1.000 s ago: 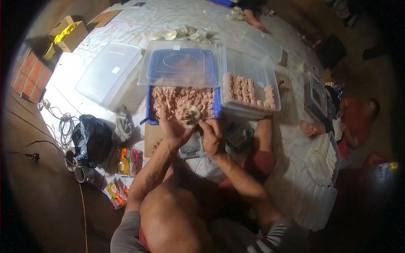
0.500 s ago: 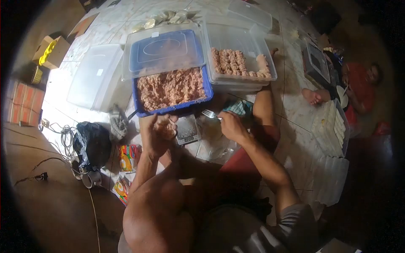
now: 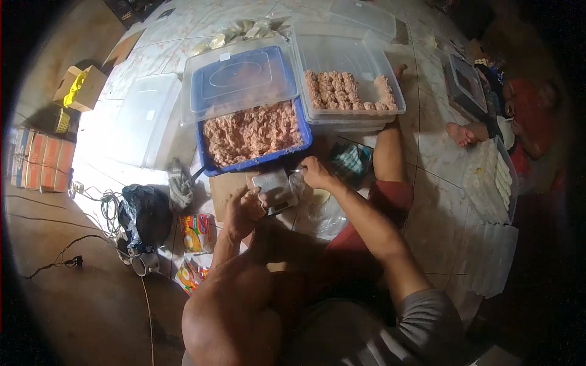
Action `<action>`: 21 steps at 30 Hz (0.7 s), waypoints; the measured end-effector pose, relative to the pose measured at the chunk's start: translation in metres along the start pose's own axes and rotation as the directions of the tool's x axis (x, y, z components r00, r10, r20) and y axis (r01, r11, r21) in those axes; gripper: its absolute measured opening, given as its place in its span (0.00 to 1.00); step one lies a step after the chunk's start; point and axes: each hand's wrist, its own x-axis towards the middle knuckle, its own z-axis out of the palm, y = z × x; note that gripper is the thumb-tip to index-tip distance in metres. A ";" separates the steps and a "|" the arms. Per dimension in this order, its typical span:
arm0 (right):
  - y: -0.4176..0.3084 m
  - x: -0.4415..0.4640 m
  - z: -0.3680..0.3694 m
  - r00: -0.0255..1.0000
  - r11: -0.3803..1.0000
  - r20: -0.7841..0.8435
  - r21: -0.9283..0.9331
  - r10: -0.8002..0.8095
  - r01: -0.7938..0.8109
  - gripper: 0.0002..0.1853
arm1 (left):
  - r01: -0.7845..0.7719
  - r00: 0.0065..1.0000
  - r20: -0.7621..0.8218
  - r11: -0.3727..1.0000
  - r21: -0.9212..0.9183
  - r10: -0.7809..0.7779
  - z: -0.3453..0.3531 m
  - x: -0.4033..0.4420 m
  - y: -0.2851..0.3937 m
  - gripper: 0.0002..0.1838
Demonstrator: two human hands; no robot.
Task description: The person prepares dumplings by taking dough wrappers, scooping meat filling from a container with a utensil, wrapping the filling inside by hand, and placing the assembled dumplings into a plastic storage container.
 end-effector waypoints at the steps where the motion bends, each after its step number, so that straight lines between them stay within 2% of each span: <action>1: -0.003 -0.001 -0.004 0.991 0.996 0.134 0.080 0.024 -0.035 0.10 | 0.024 0.997 -0.075 1.000 0.015 -0.023 0.010 -0.002 -0.002 0.23; 2: -0.005 -0.003 -0.007 0.991 0.997 0.133 0.077 0.017 -0.028 0.10 | 0.048 0.988 -0.149 0.998 0.029 -0.043 0.016 -0.003 -0.001 0.22; 3: 0.001 -0.006 -0.006 0.990 0.994 0.135 0.104 -0.036 0.022 0.09 | 0.040 0.999 -0.037 0.991 0.125 -0.036 0.001 0.004 -0.002 0.22; 4: 0.003 -0.009 -0.007 0.987 0.989 0.135 0.130 -0.089 0.071 0.09 | 0.032 0.999 -0.034 0.992 0.123 -0.028 -0.004 0.005 -0.002 0.22; 5: 0.005 -0.011 -0.008 0.986 0.989 0.136 0.126 -0.094 0.077 0.09 | 0.068 0.997 -0.051 0.979 0.191 -0.059 -0.008 0.007 -0.002 0.22; 6: 0.006 -0.014 -0.010 0.990 0.987 0.136 0.162 -0.037 0.015 0.08 | 0.106 0.993 -0.070 0.960 0.258 -0.091 -0.014 0.010 -0.003 0.22; 7: 0.007 -0.015 -0.012 0.990 0.979 0.139 0.197 0.023 -0.050 0.08 | 0.184 0.983 -0.058 0.932 0.312 -0.174 -0.030 0.017 -0.003 0.34; 8: 0.009 -0.016 -0.014 0.990 0.980 0.137 0.193 0.024 -0.050 0.08 | 0.189 0.982 -0.080 0.889 0.418 -0.172 -0.046 0.022 -0.009 0.34; 10: 0.016 -0.018 -0.017 0.992 0.861 0.123 0.505 -0.011 -0.054 0.07 | 0.159 0.987 -0.101 0.700 0.696 -0.123 -0.050 0.022 -0.021 0.35; 13: 0.020 -0.024 -0.029 0.982 0.897 0.140 0.440 -0.124 0.051 0.07 | 0.054 0.998 -0.064 0.325 0.944 0.022 -0.054 0.023 -0.038 0.37; 14: 0.015 -0.029 -0.035 0.972 0.911 0.153 0.398 -0.179 0.105 0.07 | 0.038 0.996 -0.054 0.214 0.976 0.070 -0.056 0.022 -0.038 0.38; 17: -0.007 -0.045 -0.053 0.962 0.896 0.181 0.430 -0.203 0.108 0.07 | 0.045 0.980 -0.037 -0.035 0.998 0.197 -0.058 0.021 -0.032 0.39; 21: -0.031 -0.064 -0.074 0.979 0.920 0.115 0.374 -0.169 0.115 0.08 | 0.074 0.957 -0.018 -0.184 0.980 0.289 -0.058 0.019 -0.023 0.41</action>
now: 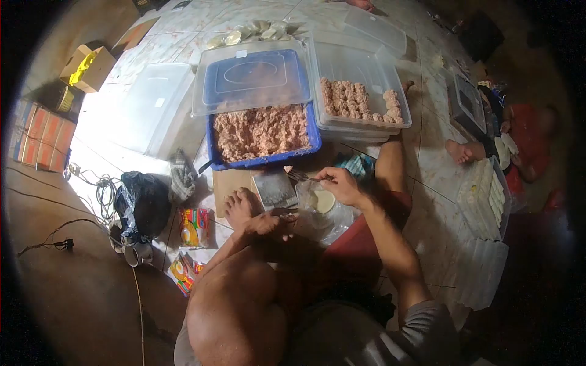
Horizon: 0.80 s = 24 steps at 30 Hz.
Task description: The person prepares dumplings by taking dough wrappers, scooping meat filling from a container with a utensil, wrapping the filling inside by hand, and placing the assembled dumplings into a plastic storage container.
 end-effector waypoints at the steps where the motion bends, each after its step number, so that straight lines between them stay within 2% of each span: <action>1: -0.005 -0.004 0.000 1.000 1.000 -0.019 0.013 0.000 0.000 0.09 | -0.005 1.000 -0.016 1.000 0.023 0.005 -0.001 -0.001 0.001 0.42; 5: -0.018 -0.013 0.002 1.000 0.999 -0.014 0.038 -0.014 0.014 0.10 | -0.010 0.998 -0.065 0.997 0.073 0.015 -0.002 -0.004 0.003 0.44; 8: -0.028 -0.017 0.006 0.999 1.000 -0.038 0.001 -0.015 0.015 0.10 | -0.029 0.998 -0.058 0.999 0.038 0.031 -0.003 -0.006 0.012 0.46; 10: -0.036 -0.019 0.007 0.998 0.999 -0.063 -0.039 -0.021 0.018 0.10 | -0.042 0.999 -0.020 0.994 -0.097 0.040 -0.009 -0.011 0.026 0.47; 11: -0.038 -0.021 0.008 0.997 1.000 -0.073 -0.024 -0.017 0.016 0.10 | -0.027 0.999 0.036 0.967 -0.254 0.038 -0.015 -0.013 0.035 0.47; 12: -0.040 -0.022 0.008 0.997 1.000 -0.082 -0.012 -0.017 0.016 0.10 | 0.037 0.990 0.134 0.864 -0.503 0.036 -0.025 -0.019 0.046 0.48; 13: -0.053 -0.022 0.008 0.997 1.000 -0.079 -0.016 -0.023 0.022 0.10 | 0.164 0.966 0.255 0.657 -0.736 0.044 -0.036 -0.024 0.060 0.48; 14: -0.067 -0.025 0.007 0.992 0.999 -0.119 -0.042 -0.029 0.025 0.09 | 0.304 0.925 0.361 0.337 -0.891 0.119 -0.046 -0.025 0.071 0.49; 15: -0.083 -0.027 0.008 0.987 0.997 -0.155 -0.068 -0.038 0.028 0.08 | 0.420 0.888 0.404 -0.030 -0.907 0.221 -0.052 -0.023 0.078 0.49; 16: -0.095 -0.028 0.011 0.970 0.989 -0.213 -0.119 -0.113 0.089 0.07 | 0.472 0.867 0.350 -0.361 -0.804 0.355 -0.062 -0.017 0.083 0.47; 17: -0.101 -0.027 0.014 0.972 0.988 -0.202 -0.122 -0.119 0.096 0.07 | 0.463 0.872 0.339 -0.368 -0.807 0.353 -0.069 -0.011 0.089 0.47; 19: -0.112 -0.022 0.020 0.847 0.872 -0.339 -0.418 -0.410 0.255 0.08 | 0.296 0.919 0.141 -0.406 -0.865 0.370 -0.091 -0.010 0.126 0.48; 20: -0.112 -0.017 0.026 0.763 0.770 -0.328 -0.548 -0.557 0.327 0.08 | 0.287 0.915 0.110 -0.434 -0.854 0.389 -0.099 -0.013 0.137 0.50; 24: -0.076 -0.015 0.047 0.774 0.651 -0.219 -0.695 -0.595 0.304 0.08 | 0.254 0.923 0.080 -0.441 -0.861 0.377 -0.106 -0.014 0.151 0.53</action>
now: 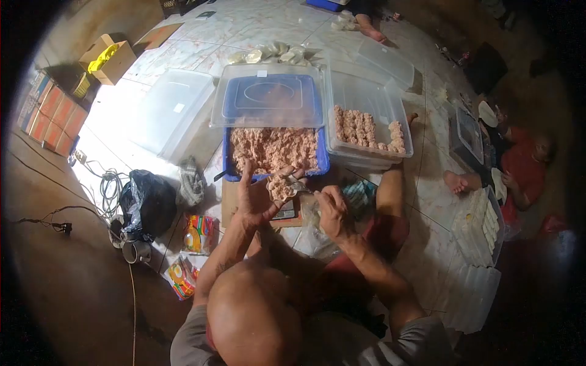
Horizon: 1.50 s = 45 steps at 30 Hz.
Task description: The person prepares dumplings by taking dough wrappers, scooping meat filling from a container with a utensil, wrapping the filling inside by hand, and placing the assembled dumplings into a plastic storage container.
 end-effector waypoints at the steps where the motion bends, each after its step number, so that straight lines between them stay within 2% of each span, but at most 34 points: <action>1: 0.000 0.005 -0.007 1.000 1.000 -0.003 0.002 -0.010 0.010 0.08 | -0.009 1.000 0.005 1.000 0.004 0.009 -0.005 0.004 0.002 0.53; 3: -0.007 0.008 -0.027 0.990 0.987 0.090 0.111 0.107 -0.117 0.09 | -0.157 0.976 -0.141 0.985 0.069 0.166 -0.020 0.003 -0.002 0.50; 5: -0.022 0.018 -0.030 0.986 0.975 0.037 0.143 0.164 -0.168 0.09 | -0.163 0.964 -0.200 0.983 0.090 0.178 -0.012 0.001 -0.008 0.48; 7: -0.032 0.020 -0.029 0.988 0.967 0.064 0.203 0.144 -0.154 0.08 | -0.088 0.987 -0.134 0.995 0.041 0.093 -0.025 0.009 -0.013 0.47; 8: -0.036 0.017 -0.032 0.954 0.986 0.276 0.089 0.114 -0.144 0.08 | -0.041 0.998 0.051 0.999 -0.009 0.042 -0.031 0.016 -0.015 0.47; 9: -0.032 0.014 -0.031 0.955 0.983 0.265 0.090 0.130 -0.158 0.08 | -0.026 0.999 0.046 1.000 0.001 0.026 -0.029 0.015 -0.014 0.47; 11: -0.019 0.011 -0.029 0.937 0.989 0.324 0.014 0.134 -0.146 0.08 | -0.118 0.968 -0.224 0.993 0.002 0.116 -0.025 0.012 -0.009 0.48; 13: -0.034 0.018 -0.039 0.924 0.970 0.316 0.039 0.216 -0.241 0.12 | -0.121 0.953 -0.280 0.993 0.008 0.118 -0.025 0.010 -0.014 0.46; 15: -0.025 0.017 -0.029 0.910 0.988 0.397 0.040 0.120 -0.148 0.13 | 0.098 0.995 0.033 0.995 -0.017 -0.098 -0.026 0.014 -0.017 0.45; 17: -0.018 0.015 -0.031 0.907 0.989 0.404 0.034 0.117 -0.143 0.15 | 0.108 0.994 -0.001 0.994 0.001 -0.108 -0.029 0.013 -0.021 0.45; 19: -0.029 0.020 -0.044 0.934 0.987 0.333 0.044 0.130 -0.153 0.15 | -0.001 0.969 -0.246 1.000 -0.021 -0.004 -0.024 0.010 -0.022 0.45; 20: -0.034 0.024 -0.047 0.921 0.981 0.371 0.097 0.122 -0.169 0.14 | 0.036 0.974 -0.228 0.996 0.081 -0.017 -0.021 0.007 -0.024 0.43; 23: -0.012 0.008 -0.032 0.910 0.989 0.401 0.055 0.105 -0.138 0.06 | 0.201 0.955 -0.244 0.974 0.101 -0.171 -0.061 0.008 -0.015 0.41; 24: -0.003 0.002 -0.025 0.900 0.991 0.423 0.025 0.106 -0.128 0.03 | 0.166 0.960 -0.255 0.967 0.194 -0.113 -0.054 0.004 -0.017 0.39; 25: 0.004 -0.005 -0.012 0.940 0.978 0.333 0.156 0.079 -0.137 0.03 | 0.133 0.963 -0.266 0.948 0.288 -0.055 -0.048 0.001 -0.019 0.37; 26: -0.003 -0.003 -0.018 0.947 0.925 0.273 0.289 0.169 -0.248 0.04 | 0.105 0.961 -0.275 0.919 0.379 0.004 -0.042 -0.003 -0.021 0.35; 27: -0.011 -0.001 -0.023 0.938 0.843 0.230 0.420 0.260 -0.337 0.06 | 0.120 0.970 -0.244 0.910 0.398 -0.022 -0.048 -0.005 -0.016 0.32; 28: -0.015 -0.001 -0.020 0.937 0.846 0.221 0.411 0.270 -0.340 0.06 | 0.129 0.971 -0.236 0.908 0.399 -0.035 -0.055 -0.005 -0.013 0.32; 30: -0.016 -0.008 -0.003 0.763 0.626 0.373 0.435 0.528 -0.647 0.11 | 0.189 0.974 -0.193 0.888 0.419 -0.116 -0.064 -0.007 -0.009 0.29; 31: 0.007 -0.024 0.032 0.729 0.552 0.501 0.479 0.467 -0.683 0.16 | 0.209 0.974 -0.174 0.879 0.428 -0.147 -0.065 -0.009 -0.008 0.28; 32: 0.000 -0.030 0.046 0.754 0.380 0.462 0.666 0.466 -0.642 0.17 | 0.097 0.994 -0.113 0.491 0.866 0.002 -0.064 -0.015 -0.006 0.32; 33: -0.006 -0.032 0.053 0.775 0.188 0.418 0.812 0.473 -0.553 0.19 | 0.072 0.994 -0.100 0.463 0.883 0.036 -0.039 -0.019 -0.010 0.33; 34: -0.024 -0.003 0.000 0.754 -0.140 0.608 0.793 0.248 -0.593 0.15 | 0.047 0.994 -0.086 0.433 0.900 0.069 -0.013 -0.024 -0.014 0.35; 35: -0.022 0.006 -0.010 0.751 -0.141 0.608 0.793 0.259 -0.593 0.15 | 0.123 0.988 -0.154 0.588 0.800 0.003 0.002 -0.027 -0.012 0.33; 36: -0.021 0.011 -0.014 0.784 -0.048 0.590 0.804 0.194 -0.593 0.14 | 0.199 0.973 -0.221 0.716 0.669 -0.064 0.017 -0.030 -0.011 0.31; 37: -0.023 0.019 -0.022 0.810 0.047 0.573 0.812 0.120 -0.582 0.13 | 0.272 0.960 -0.260 0.583 0.766 -0.107 0.001 -0.026 0.001 0.30; 38: -0.021 0.029 -0.034 0.820 0.286 0.567 0.776 0.074 -0.562 0.14 | 0.262 0.965 -0.218 0.503 0.824 -0.146 -0.018 -0.030 -0.005 0.27; 39: -0.016 0.035 -0.033 0.821 0.291 0.566 0.775 0.077 -0.561 0.14 | 0.242 0.966 -0.176 0.418 0.875 -0.190 -0.029 -0.031 -0.012 0.25; 40: -0.013 0.037 -0.029 0.916 0.537 0.390 0.755 0.094 -0.376 0.16 | -0.009 0.983 0.021 0.064 0.998 -0.180 -0.040 -0.023 -0.013 0.22; 41: -0.014 0.042 -0.028 0.977 0.739 0.209 0.650 0.051 -0.178 0.18 | 0.000 0.985 0.013 0.072 0.997 -0.173 -0.036 -0.020 -0.019 0.22; 42: -0.010 0.045 -0.033 0.973 0.727 0.221 0.657 0.069 -0.201 0.16 | -0.094 0.995 0.092 0.040 0.995 0.031 -0.033 -0.017 -0.026 0.21; 43: -0.004 0.039 -0.028 0.906 0.465 0.329 0.780 0.266 -0.420 0.14 | -0.159 0.977 0.156 0.013 0.987 0.145 -0.036 -0.009 -0.022 0.20; 44: 0.003 0.034 -0.025 0.921 0.489 0.228 0.793 0.315 -0.364 0.14 | -0.217 0.942 0.216 -0.028 0.976 0.256 -0.038 -0.001 -0.019 0.19; 45: 0.009 0.030 -0.021 0.925 0.520 0.125 0.796 0.360 -0.310 0.14 | -0.257 0.927 0.258 -0.042 0.966 0.272 -0.047 0.011 -0.009 0.18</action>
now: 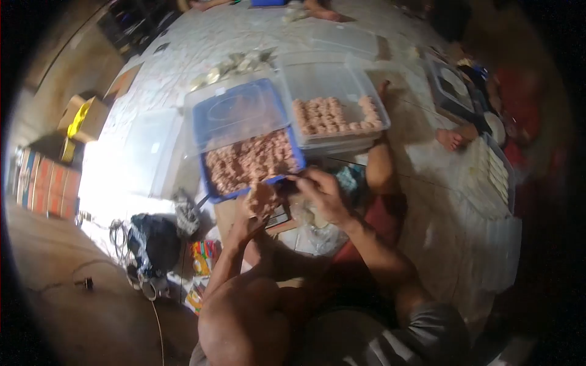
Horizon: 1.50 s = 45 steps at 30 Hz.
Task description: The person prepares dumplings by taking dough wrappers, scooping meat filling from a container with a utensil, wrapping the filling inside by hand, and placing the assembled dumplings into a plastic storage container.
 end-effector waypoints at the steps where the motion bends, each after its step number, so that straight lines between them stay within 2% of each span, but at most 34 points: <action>1: -0.001 -0.009 0.002 0.998 0.995 -0.052 0.096 0.039 -0.034 0.12 | -0.015 0.999 -0.048 0.985 0.173 0.024 -0.006 0.005 0.002 0.17; 2: -0.002 -0.021 -0.001 0.964 0.956 0.015 0.128 0.264 -0.264 0.11 | -0.021 0.995 -0.082 0.939 0.342 0.053 -0.008 0.008 0.006 0.16; 4: 0.014 -0.044 0.010 0.910 0.880 0.031 0.242 0.414 -0.408 0.10 | -0.099 0.961 -0.222 0.956 0.277 0.164 0.004 0.014 0.031 0.17; 5: 0.026 -0.050 0.015 0.913 0.883 0.034 0.241 0.407 -0.403 0.10 | -0.145 0.932 -0.289 0.957 0.253 0.217 0.009 0.017 0.044 0.17; 7: 0.045 -0.056 0.023 0.958 0.947 -0.027 0.161 0.285 -0.277 0.08 | -0.113 0.942 -0.280 0.958 0.263 0.188 0.010 0.022 0.025 0.18; 8: 0.045 -0.054 0.026 0.958 0.948 -0.031 0.161 0.284 -0.275 0.08 | -0.155 0.949 -0.200 0.914 0.374 0.243 0.006 0.024 -0.004 0.18; 9: 0.043 -0.050 0.028 0.992 0.988 -0.094 -0.125 0.078 -0.090 0.08 | -0.177 0.952 -0.155 0.887 0.426 0.265 0.007 0.023 -0.012 0.18; 10: 0.035 -0.043 0.030 0.986 0.909 -0.095 -0.408 -0.137 0.087 0.08 | -0.202 0.952 -0.109 0.856 0.476 0.286 0.007 0.023 -0.014 0.18; 11: 0.024 -0.036 0.021 0.956 0.835 -0.056 -0.504 -0.288 0.222 0.08 | -0.193 0.934 -0.186 0.870 0.453 0.305 0.011 0.020 -0.016 0.18; 12: 0.021 -0.037 0.014 0.956 0.834 -0.054 -0.505 -0.289 0.224 0.08 | -0.185 0.909 -0.267 0.884 0.430 0.320 0.016 0.020 -0.011 0.18; 13: 0.021 -0.037 0.007 0.985 0.859 -0.087 -0.504 -0.152 0.088 0.07 | -0.060 0.945 -0.288 0.948 0.313 0.155 0.017 0.019 0.024 0.19; 14: 0.020 -0.038 0.001 0.993 0.866 -0.119 -0.498 -0.008 -0.053 0.07 | -0.057 0.944 -0.292 0.948 0.313 0.153 0.014 0.021 0.037 0.19; 16: 0.025 -0.045 -0.006 0.988 0.911 -0.137 -0.396 0.065 -0.114 0.06 | 0.072 0.961 -0.278 0.959 0.275 0.008 0.011 0.021 0.053 0.19; 17: 0.037 -0.052 -0.010 0.989 0.958 -0.102 -0.255 0.108 -0.131 0.07 | 0.079 0.952 -0.302 0.993 0.089 -0.048 0.014 0.018 0.061 0.19; 18: 0.036 -0.054 -0.009 0.987 0.982 -0.064 -0.111 0.144 -0.150 0.08 | 0.081 0.952 -0.301 0.993 0.087 -0.051 0.015 0.013 0.066 0.19; 19: 0.027 -0.059 -0.007 0.974 0.974 -0.037 -0.035 0.223 -0.224 0.09 | 0.006 0.954 -0.298 0.998 -0.059 -0.023 0.016 0.009 0.070 0.19; 22: 0.033 -0.062 0.004 0.992 0.992 0.005 -0.017 0.128 -0.127 0.09 | 0.090 0.981 -0.176 0.995 0.033 -0.083 0.010 0.007 0.061 0.22; 23: 0.031 -0.064 0.003 0.989 0.983 0.036 -0.118 0.143 -0.138 0.08 | 0.075 0.981 -0.171 0.993 -0.089 -0.090 0.012 0.006 0.058 0.22; 24: 0.026 -0.063 -0.001 0.936 0.892 0.131 -0.370 0.328 -0.261 0.06 | 0.008 0.989 -0.149 0.995 -0.095 -0.022 0.012 0.008 0.057 0.20; 26: 0.045 -0.064 0.007 0.983 0.872 0.130 -0.457 -0.129 0.175 0.05 | -0.126 0.988 -0.102 0.985 -0.117 0.114 0.011 0.010 0.054 0.18; 28: 0.029 -0.054 0.000 0.994 0.862 0.068 -0.495 -0.088 0.111 0.06 | -0.034 0.996 -0.073 0.950 0.312 0.059 0.004 0.015 0.055 0.15; 29: 0.024 -0.049 -0.003 0.999 0.848 0.006 -0.528 -0.047 0.043 0.06 | -0.032 0.995 -0.078 0.949 0.314 0.060 0.001 0.018 0.056 0.15; 30: 0.029 -0.051 -0.006 0.999 0.850 0.011 -0.524 -0.044 0.044 0.06 | -0.007 0.995 -0.097 0.966 0.260 0.033 -0.002 0.019 0.057 0.15; 32: 0.042 -0.061 -0.011 0.996 0.994 -0.036 -0.066 0.088 -0.090 0.08 | 0.047 0.992 -0.127 0.989 0.143 -0.029 -0.004 0.016 0.060 0.15; 33: 0.030 -0.066 -0.012 0.955 0.952 0.064 0.087 0.289 -0.294 0.10 | 0.051 0.991 -0.128 0.989 0.141 -0.033 -0.004 0.013 0.062 0.15; 35: 0.032 -0.075 -0.005 0.916 0.916 0.126 0.086 0.381 -0.393 0.11 | 0.062 0.980 -0.148 0.906 -0.418 -0.135 0.002 0.014 0.068 0.13; 36: 0.035 -0.080 0.001 0.864 0.868 0.186 0.083 0.469 -0.489 0.11 | 0.005 0.983 -0.172 0.942 -0.337 -0.067 0.006 0.015 0.063 0.14; 37: 0.039 -0.080 0.015 0.923 0.928 0.143 0.064 0.356 -0.368 0.10 | -0.053 0.981 -0.194 0.967 -0.251 0.003 0.011 0.016 0.059 0.14; 38: 0.052 -0.077 0.034 0.998 0.998 0.040 0.018 0.053 -0.054 0.06 | -0.109 0.974 -0.216 0.981 -0.163 0.072 0.015 0.018 0.054 0.15; 40: 0.041 -0.070 0.035 0.996 0.921 0.016 -0.380 -0.083 0.083 0.03 | -0.347 0.926 -0.039 0.885 0.311 0.377 0.013 0.017 0.027 0.19; 41: 0.039 -0.065 0.031 0.996 0.884 0.008 -0.460 -0.093 0.086 0.03 | -0.207 0.966 -0.091 0.937 0.281 0.241 0.015 0.018 0.018 0.19; 42: 0.037 -0.063 0.026 0.995 0.840 0.003 -0.536 -0.100 0.086 0.03 | -0.207 0.966 -0.093 0.936 0.284 0.242 0.015 0.020 0.022 0.19; 43: 0.029 -0.062 0.025 0.996 0.909 -0.089 -0.416 -0.031 -0.009 0.01 | -0.055 0.978 -0.205 0.992 -0.117 0.030 0.015 0.021 0.034 0.20; 45: 0.029 -0.072 0.012 0.989 0.980 -0.114 -0.160 0.098 -0.116 0.06 | -0.051 0.965 -0.258 0.999 0.005 0.050 0.010 0.015 0.060 0.22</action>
